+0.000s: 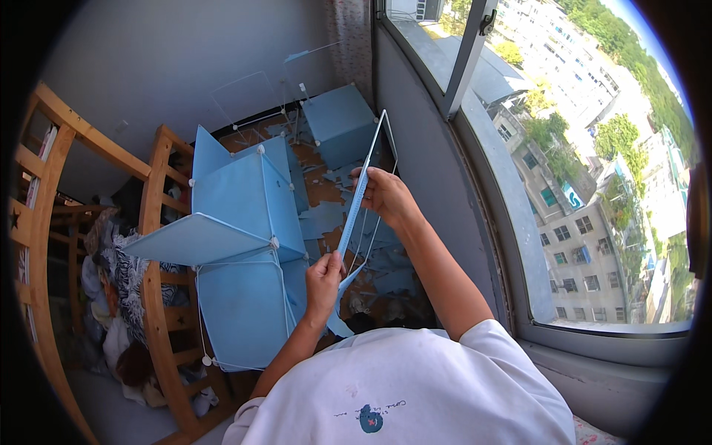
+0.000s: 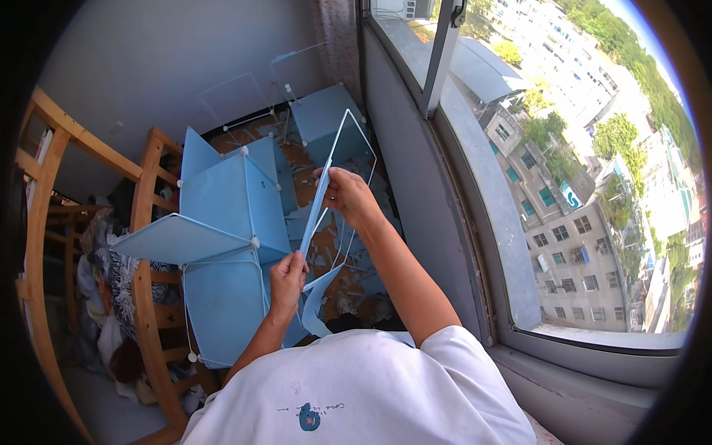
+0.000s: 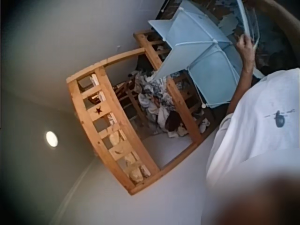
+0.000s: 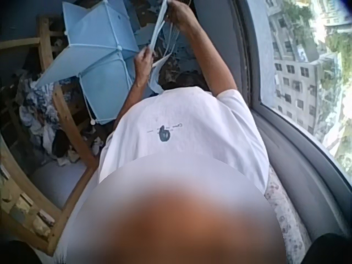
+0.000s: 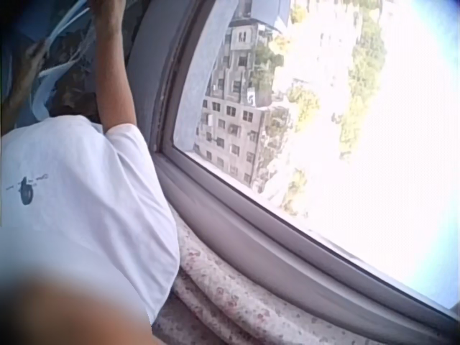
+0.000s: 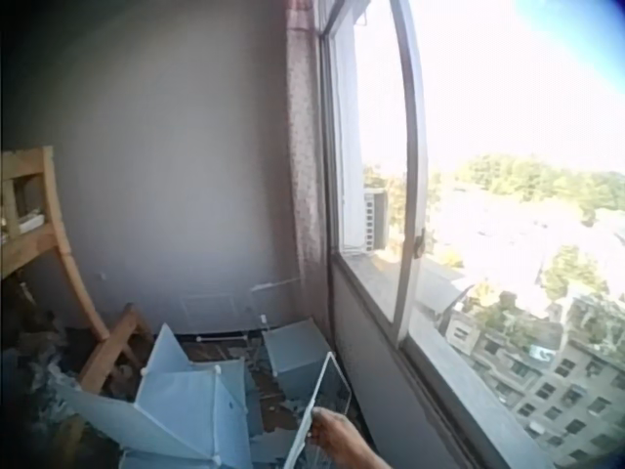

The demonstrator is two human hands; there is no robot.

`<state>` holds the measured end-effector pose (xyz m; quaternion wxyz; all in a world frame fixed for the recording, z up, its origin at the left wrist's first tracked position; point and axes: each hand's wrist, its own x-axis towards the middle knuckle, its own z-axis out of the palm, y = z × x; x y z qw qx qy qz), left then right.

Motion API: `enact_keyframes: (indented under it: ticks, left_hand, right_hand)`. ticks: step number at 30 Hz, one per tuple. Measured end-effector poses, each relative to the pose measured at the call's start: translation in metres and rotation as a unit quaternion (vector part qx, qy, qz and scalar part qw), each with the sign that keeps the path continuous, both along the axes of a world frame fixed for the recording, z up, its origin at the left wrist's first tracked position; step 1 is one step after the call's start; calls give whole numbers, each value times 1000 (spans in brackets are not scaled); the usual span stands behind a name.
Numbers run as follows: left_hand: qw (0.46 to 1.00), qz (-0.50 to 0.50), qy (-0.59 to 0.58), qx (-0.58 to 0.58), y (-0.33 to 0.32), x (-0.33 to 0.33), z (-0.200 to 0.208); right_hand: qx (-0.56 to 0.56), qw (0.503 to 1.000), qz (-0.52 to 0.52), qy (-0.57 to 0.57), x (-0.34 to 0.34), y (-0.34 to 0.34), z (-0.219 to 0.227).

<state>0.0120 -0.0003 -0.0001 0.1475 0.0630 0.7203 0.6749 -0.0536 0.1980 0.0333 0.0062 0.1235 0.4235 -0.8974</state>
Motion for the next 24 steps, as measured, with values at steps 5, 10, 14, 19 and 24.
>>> enact_keyframes:
  ticks: [5,10,14,19,24]
  left_hand:
    - [999,4,6,-32,-1,5,1]
    - [996,15,55,-72,1,9,6]
    - [990,21,89,-106,2,6,8]
    - [993,46,61,-89,3,3,-5]
    - [992,67,56,-91,4,-1,-12]
  right_hand:
    - [-29,999,8,-32,2,-12,-5]
    - [-128,980,34,-151,-3,-22,-17]
    - [72,980,-6,-186,1,-38,-42]
    - [408,897,-90,-146,-7,-29,-79]
    - [606,773,-111,-149,-2,-36,-83]
